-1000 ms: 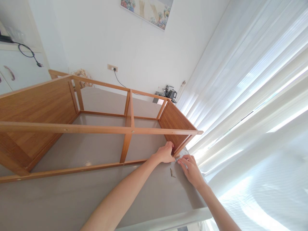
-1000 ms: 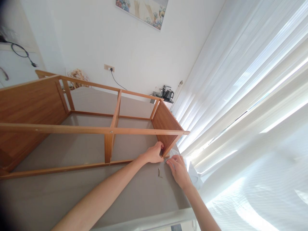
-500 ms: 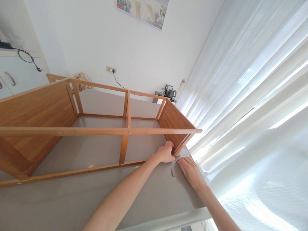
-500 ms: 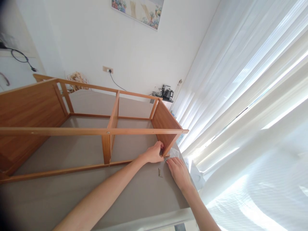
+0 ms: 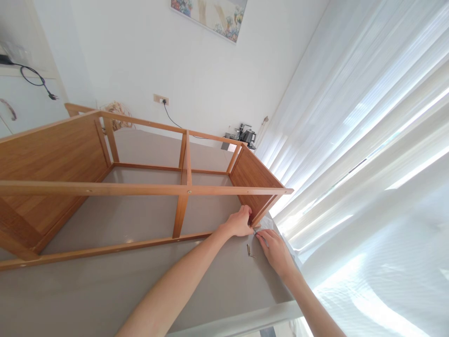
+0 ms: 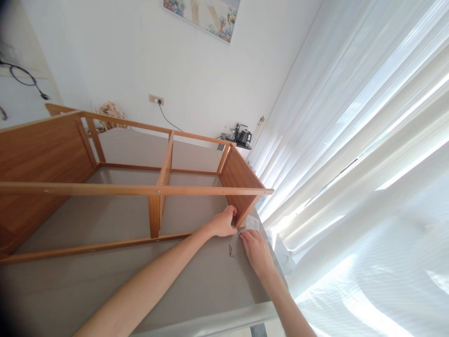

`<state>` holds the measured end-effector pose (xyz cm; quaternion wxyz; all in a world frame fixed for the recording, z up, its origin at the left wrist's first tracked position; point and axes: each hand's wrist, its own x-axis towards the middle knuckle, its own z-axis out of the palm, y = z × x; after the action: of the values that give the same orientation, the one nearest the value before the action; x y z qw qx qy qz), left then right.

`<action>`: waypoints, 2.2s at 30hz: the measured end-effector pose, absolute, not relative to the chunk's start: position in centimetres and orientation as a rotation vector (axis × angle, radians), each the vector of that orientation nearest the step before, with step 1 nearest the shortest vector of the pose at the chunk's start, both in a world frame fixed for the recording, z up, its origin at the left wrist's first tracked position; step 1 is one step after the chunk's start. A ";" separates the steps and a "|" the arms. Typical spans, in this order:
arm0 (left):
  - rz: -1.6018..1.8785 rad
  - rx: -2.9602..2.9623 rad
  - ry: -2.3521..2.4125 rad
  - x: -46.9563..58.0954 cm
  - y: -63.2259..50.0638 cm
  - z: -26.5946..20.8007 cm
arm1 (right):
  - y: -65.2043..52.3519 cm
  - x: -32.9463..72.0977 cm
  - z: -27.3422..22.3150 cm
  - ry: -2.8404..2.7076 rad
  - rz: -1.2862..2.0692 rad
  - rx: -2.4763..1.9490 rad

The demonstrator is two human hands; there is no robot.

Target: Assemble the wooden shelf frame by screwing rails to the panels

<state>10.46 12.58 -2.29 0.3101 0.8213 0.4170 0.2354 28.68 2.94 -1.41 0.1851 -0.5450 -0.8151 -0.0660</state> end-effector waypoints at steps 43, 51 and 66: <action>0.593 2.150 1.091 10.2 12.5 -1.8 | 2.9 28.5 -1.2 -2.317 -0.471 -1.480; 0.588 2.149 1.095 10.1 12.4 -1.8 | 3.1 28.9 -1.4 -2.294 -0.330 -1.516; 0.596 2.139 1.103 10.3 12.4 -1.8 | 2.2 29.1 -1.3 -2.407 -0.647 -1.386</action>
<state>10.27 12.40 -1.84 0.3252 0.8157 0.4208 0.2274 29.05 2.23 -1.28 0.1444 -0.4810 -0.8350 -0.2246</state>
